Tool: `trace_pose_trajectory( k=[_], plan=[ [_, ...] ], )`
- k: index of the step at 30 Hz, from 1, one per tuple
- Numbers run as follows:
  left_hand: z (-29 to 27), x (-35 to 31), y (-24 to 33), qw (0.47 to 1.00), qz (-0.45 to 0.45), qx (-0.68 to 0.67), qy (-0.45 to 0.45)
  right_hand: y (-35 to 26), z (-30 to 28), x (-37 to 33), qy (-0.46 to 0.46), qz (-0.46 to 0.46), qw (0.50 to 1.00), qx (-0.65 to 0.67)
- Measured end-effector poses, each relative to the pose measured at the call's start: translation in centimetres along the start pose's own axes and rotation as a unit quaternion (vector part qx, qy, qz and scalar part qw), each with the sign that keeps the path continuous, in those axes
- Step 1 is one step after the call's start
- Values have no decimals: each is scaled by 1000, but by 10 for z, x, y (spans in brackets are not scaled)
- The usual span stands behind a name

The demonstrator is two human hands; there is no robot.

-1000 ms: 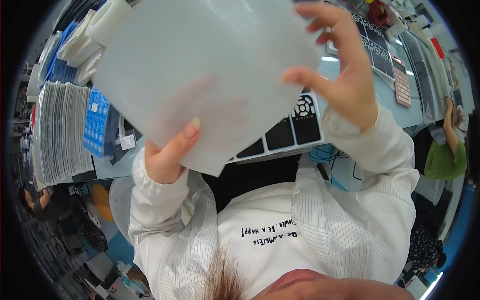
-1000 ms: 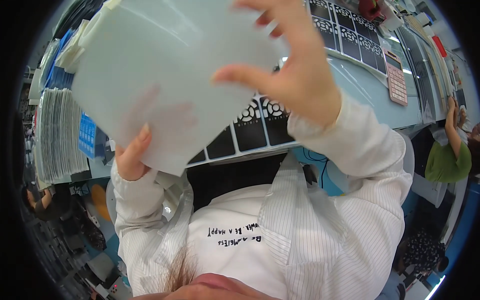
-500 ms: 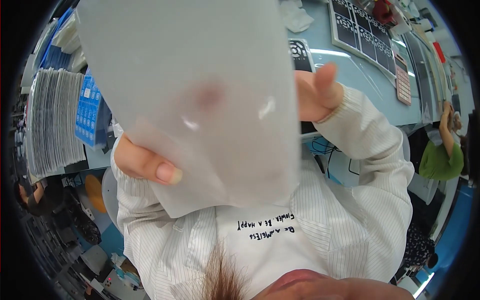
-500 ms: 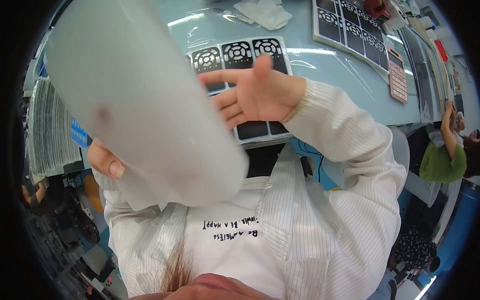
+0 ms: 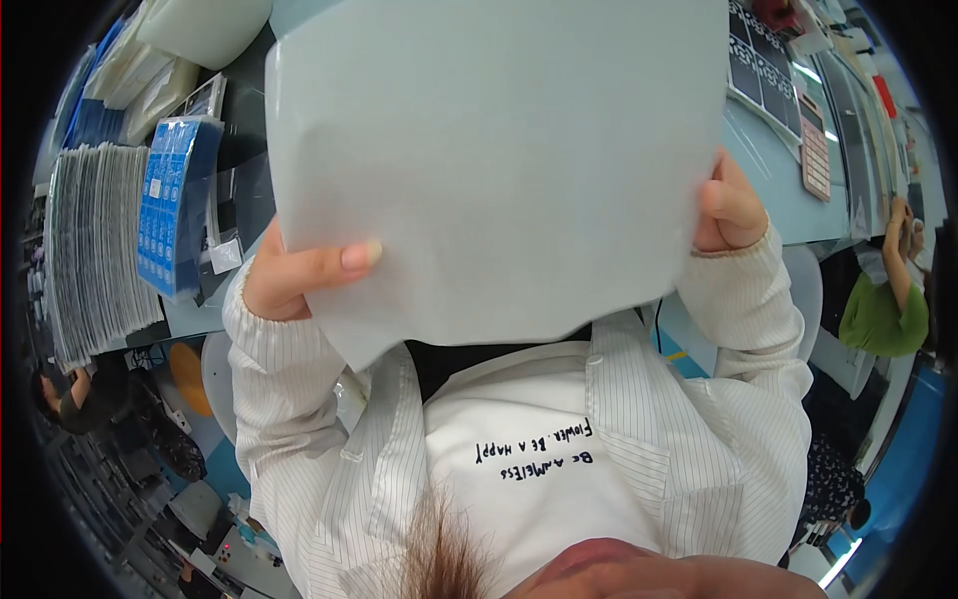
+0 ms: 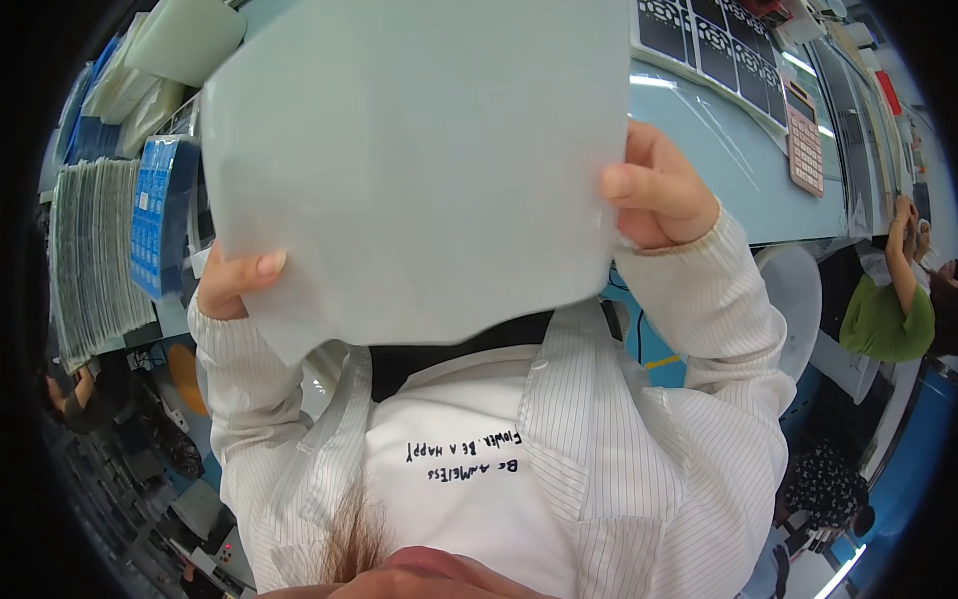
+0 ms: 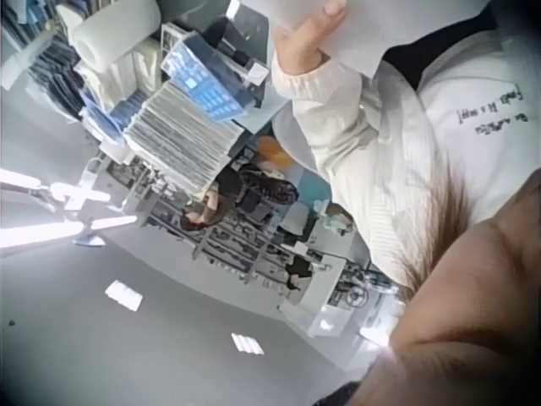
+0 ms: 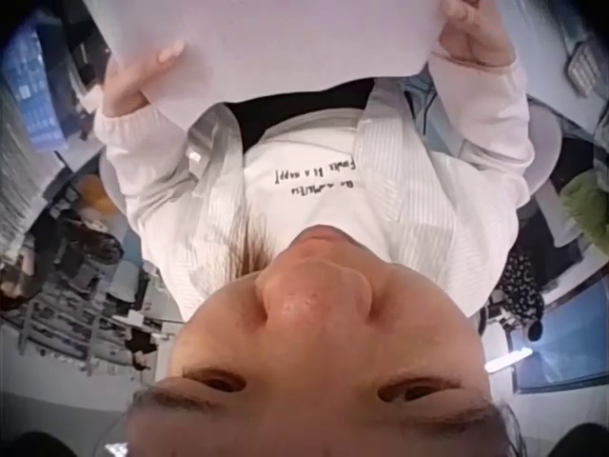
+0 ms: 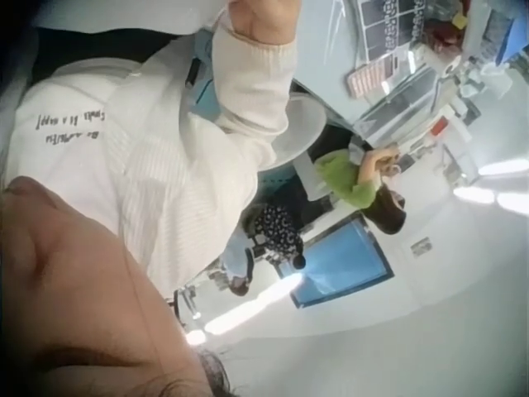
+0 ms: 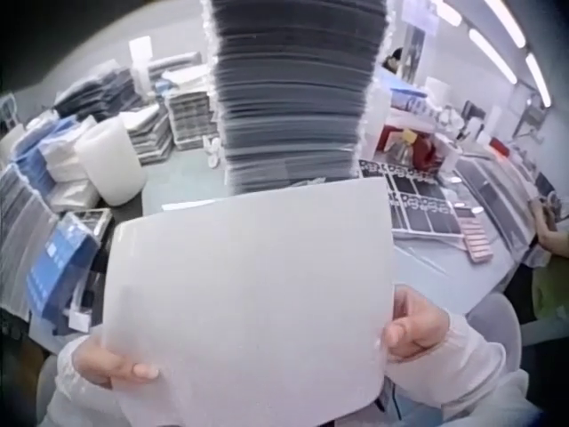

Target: Count and sort electronic component sheets and record the total using a calculator.

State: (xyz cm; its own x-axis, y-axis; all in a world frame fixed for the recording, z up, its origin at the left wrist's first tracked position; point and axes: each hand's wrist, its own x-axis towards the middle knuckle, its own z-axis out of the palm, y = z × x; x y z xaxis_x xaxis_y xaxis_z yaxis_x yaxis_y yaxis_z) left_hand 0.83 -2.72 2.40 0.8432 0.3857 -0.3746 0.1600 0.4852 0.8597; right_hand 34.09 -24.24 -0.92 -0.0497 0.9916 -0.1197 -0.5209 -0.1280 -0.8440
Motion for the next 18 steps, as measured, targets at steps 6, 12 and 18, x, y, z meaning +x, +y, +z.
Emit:
trace_pose_trajectory(
  k=[6,12,18],
  plan=[
    [-20,10,-33,967,30,123,220,8,26,11,254,-3,927,-276],
    [-10,19,-39,943,136,155,261,24,30,13,275,-42,903,-327],
    [-12,19,-45,895,150,335,255,36,27,-1,294,-19,850,-436]
  ],
)
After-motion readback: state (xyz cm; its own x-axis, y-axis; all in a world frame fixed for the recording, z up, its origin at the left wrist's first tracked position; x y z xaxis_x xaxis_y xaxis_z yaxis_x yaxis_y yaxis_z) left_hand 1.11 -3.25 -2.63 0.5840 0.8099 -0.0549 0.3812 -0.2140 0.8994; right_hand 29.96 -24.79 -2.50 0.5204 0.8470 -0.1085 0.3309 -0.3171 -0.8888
